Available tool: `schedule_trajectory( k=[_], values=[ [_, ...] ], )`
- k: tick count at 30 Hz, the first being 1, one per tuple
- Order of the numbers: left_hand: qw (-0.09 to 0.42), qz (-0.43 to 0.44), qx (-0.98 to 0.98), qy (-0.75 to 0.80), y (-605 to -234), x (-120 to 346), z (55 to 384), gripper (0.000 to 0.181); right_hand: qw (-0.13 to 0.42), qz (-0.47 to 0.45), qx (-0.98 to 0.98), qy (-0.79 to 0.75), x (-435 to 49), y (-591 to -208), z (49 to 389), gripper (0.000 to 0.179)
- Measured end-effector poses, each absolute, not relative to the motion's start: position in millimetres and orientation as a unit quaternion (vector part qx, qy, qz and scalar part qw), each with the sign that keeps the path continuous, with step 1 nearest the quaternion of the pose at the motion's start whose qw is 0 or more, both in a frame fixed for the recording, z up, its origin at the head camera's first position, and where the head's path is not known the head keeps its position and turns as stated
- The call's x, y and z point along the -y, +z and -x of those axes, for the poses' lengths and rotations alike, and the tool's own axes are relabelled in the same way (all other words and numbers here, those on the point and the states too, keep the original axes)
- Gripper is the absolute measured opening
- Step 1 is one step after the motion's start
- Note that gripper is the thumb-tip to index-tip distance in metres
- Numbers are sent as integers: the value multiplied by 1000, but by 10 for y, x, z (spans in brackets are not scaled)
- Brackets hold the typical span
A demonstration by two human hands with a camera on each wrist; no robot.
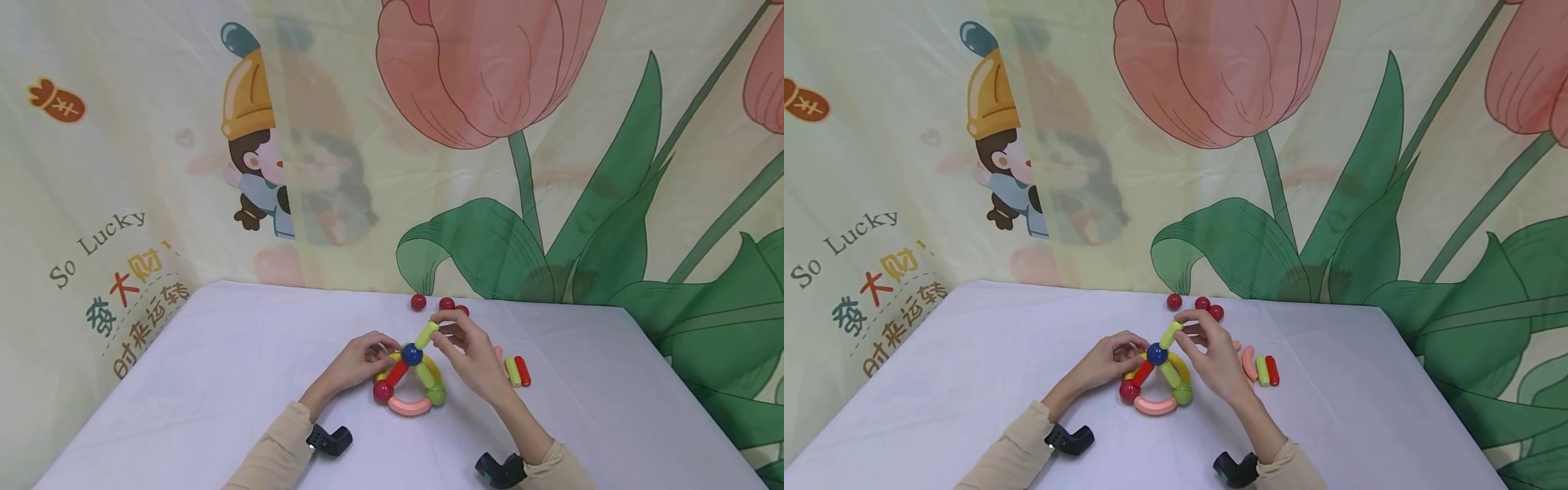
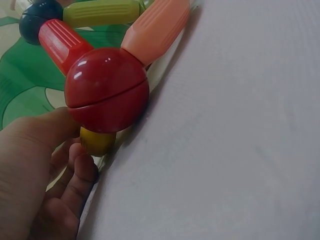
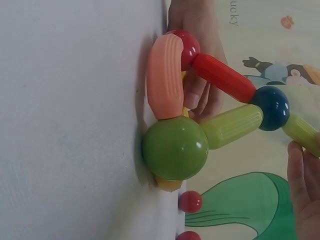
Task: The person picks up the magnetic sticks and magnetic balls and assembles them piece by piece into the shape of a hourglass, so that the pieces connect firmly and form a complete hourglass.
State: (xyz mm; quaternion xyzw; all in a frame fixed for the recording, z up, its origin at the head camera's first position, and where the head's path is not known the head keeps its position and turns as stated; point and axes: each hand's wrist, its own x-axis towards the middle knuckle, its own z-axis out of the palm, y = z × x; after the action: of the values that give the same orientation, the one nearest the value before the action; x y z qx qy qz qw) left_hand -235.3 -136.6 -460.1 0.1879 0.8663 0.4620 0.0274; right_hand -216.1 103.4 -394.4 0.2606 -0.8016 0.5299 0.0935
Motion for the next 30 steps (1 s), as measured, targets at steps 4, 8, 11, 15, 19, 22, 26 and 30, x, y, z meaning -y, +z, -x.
schedule_trajectory(
  k=[4, 8, 11, 15, 19, 22, 26, 30],
  values=[
    [22, -196, -866, 459, -4600, 1366, 2354, 27, 91, -260, 803, 528, -1029, -3955, 2169, 34],
    [20, -209, -869, 447, -4589, 1366, 2350, 34, 86, -269, 802, 527, -1040, -3950, 2170, 34],
    [22, -219, -875, 431, -4571, 1364, 2348, 38, 85, -273, 805, 520, -1068, -3933, 2170, 33],
    [42, -224, -880, 416, -4521, 1364, 2340, 39, 78, -259, 817, 509, -1153, -3806, 2131, 29],
    [89, -231, -879, 409, -4446, 1389, 2327, 44, 71, -241, 837, 485, -1346, -3664, 2116, 27],
    [128, -243, -877, 394, -4381, 1421, 2318, 50, 63, -238, 855, 456, -1578, -3731, 2212, 24],
    [136, -258, -889, 354, -4319, 1437, 2302, 53, 46, -245, 881, 403, -1861, -3878, 2353, 23],
    [86, -297, -892, 331, -4315, 1399, 2291, 49, 31, -230, 905, 356, -2022, -3946, 2419, 25]
  ],
)
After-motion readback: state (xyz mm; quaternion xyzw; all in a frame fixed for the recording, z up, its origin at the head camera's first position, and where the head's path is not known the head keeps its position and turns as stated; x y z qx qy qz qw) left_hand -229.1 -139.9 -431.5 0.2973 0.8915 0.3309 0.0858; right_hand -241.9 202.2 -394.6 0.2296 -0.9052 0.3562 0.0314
